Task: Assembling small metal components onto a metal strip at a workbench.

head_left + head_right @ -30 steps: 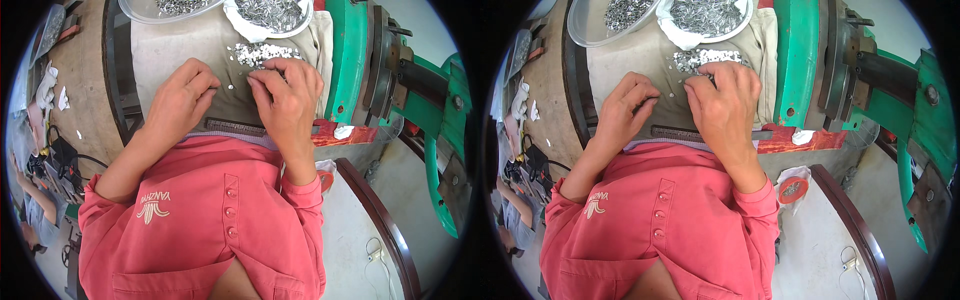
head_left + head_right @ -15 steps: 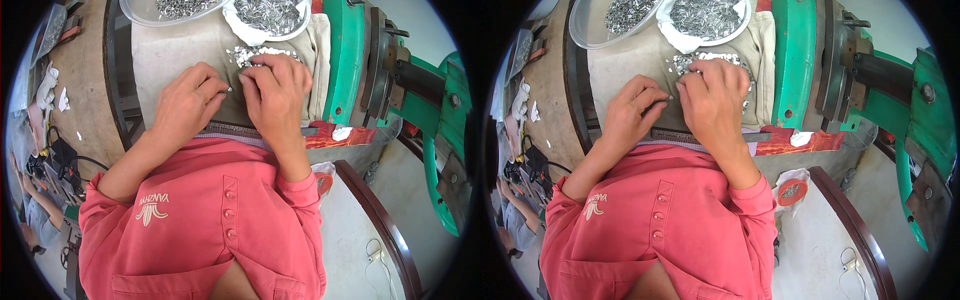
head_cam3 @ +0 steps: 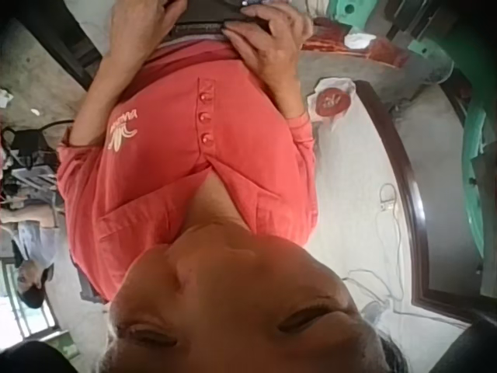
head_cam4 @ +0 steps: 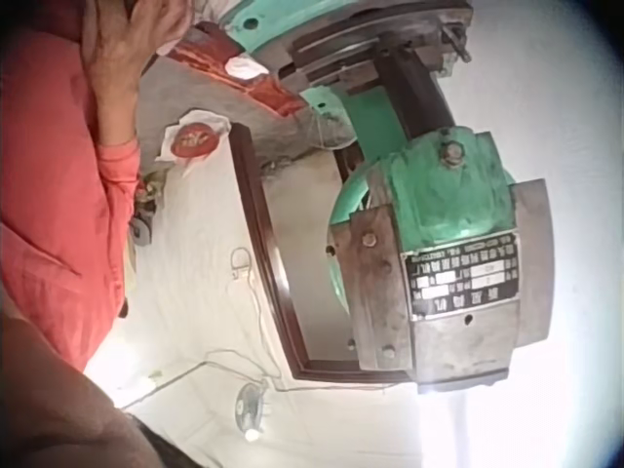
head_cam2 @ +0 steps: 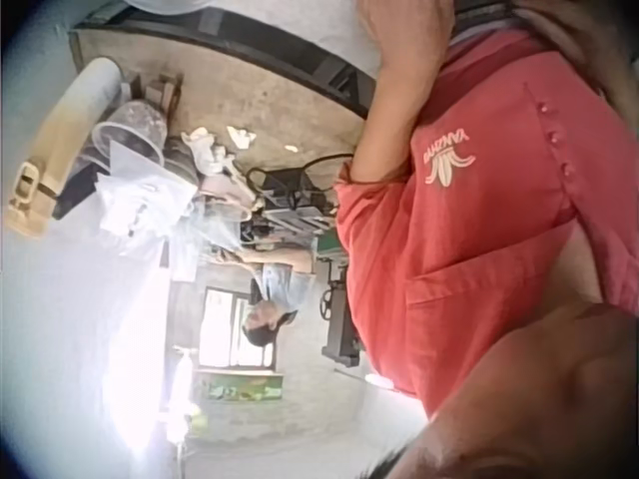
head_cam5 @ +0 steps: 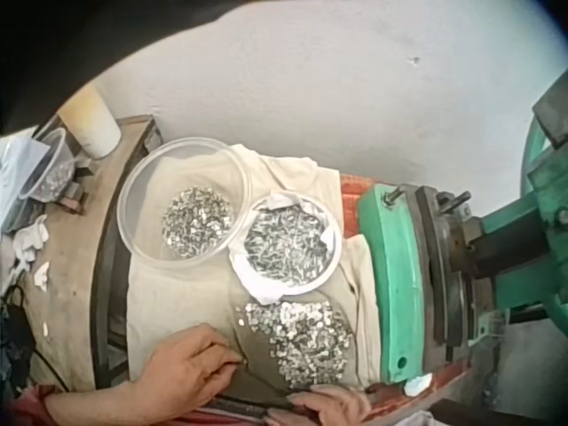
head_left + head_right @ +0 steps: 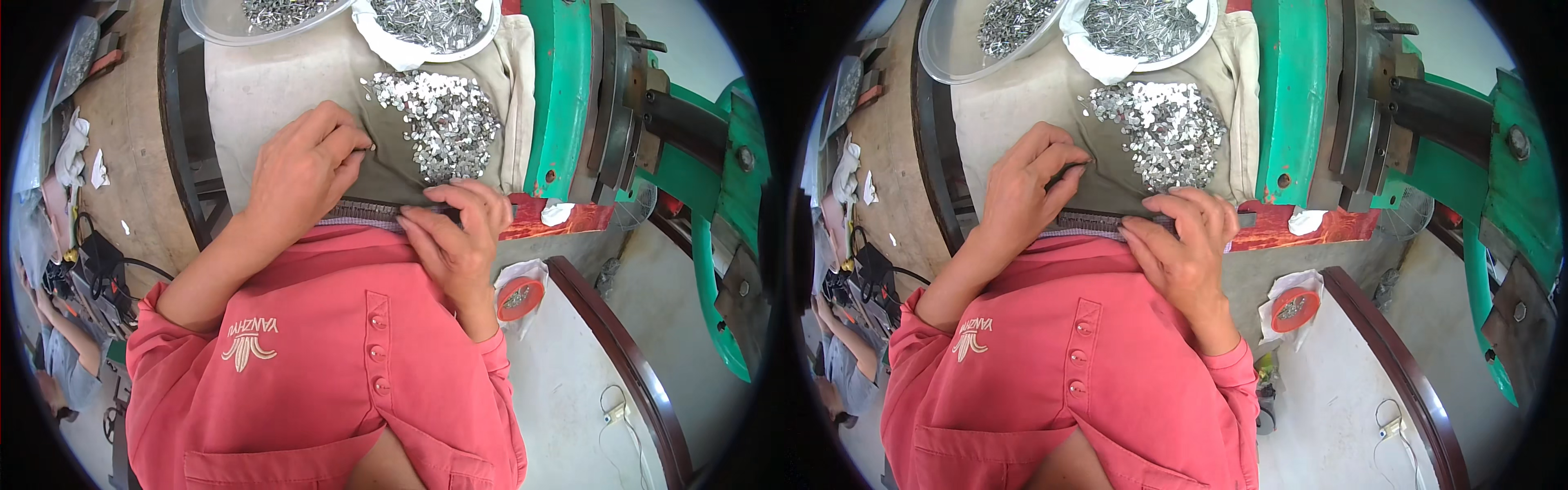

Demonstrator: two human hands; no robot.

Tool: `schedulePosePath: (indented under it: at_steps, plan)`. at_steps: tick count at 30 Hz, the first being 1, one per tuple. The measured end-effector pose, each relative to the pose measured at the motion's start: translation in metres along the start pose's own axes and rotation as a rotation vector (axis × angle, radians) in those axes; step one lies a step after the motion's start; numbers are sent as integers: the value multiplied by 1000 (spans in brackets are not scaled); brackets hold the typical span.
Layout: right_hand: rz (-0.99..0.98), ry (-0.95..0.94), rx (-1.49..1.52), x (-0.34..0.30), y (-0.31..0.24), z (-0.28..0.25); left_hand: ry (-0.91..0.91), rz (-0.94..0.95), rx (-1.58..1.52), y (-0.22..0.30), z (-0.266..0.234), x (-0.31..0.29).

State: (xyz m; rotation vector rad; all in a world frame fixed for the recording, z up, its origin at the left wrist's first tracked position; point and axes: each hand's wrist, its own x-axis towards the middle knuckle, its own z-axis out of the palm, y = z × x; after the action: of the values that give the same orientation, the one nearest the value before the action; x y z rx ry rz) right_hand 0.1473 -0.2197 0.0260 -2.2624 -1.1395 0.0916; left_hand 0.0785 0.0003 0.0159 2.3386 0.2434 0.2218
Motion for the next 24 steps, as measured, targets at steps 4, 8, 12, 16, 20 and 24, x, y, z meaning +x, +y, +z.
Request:
schedulePosePath:
  at_steps: [4, 8, 12, 16, 20, 24]
  plan:
    - [-71, 63, -12, 24, 4, 5, 10, -42, -14, -2, -4, -7]
    - [-152, 68, -37, 53, 4, 18, 25, -127, -55, -2, -8, -12]
    - [-169, 22, -63, 70, 2, 29, 27, -149, -77, -1, -8, -12]
    - [-166, 20, -31, 77, -1, 32, 21, -67, -39, -3, -6, -8]
    - [-112, 52, 24, 61, 4, 13, 44, -20, 19, -1, -1, -5]
    - [-13, 31, 13, 26, 3, -12, 56, 41, 55, -2, 4, -3]
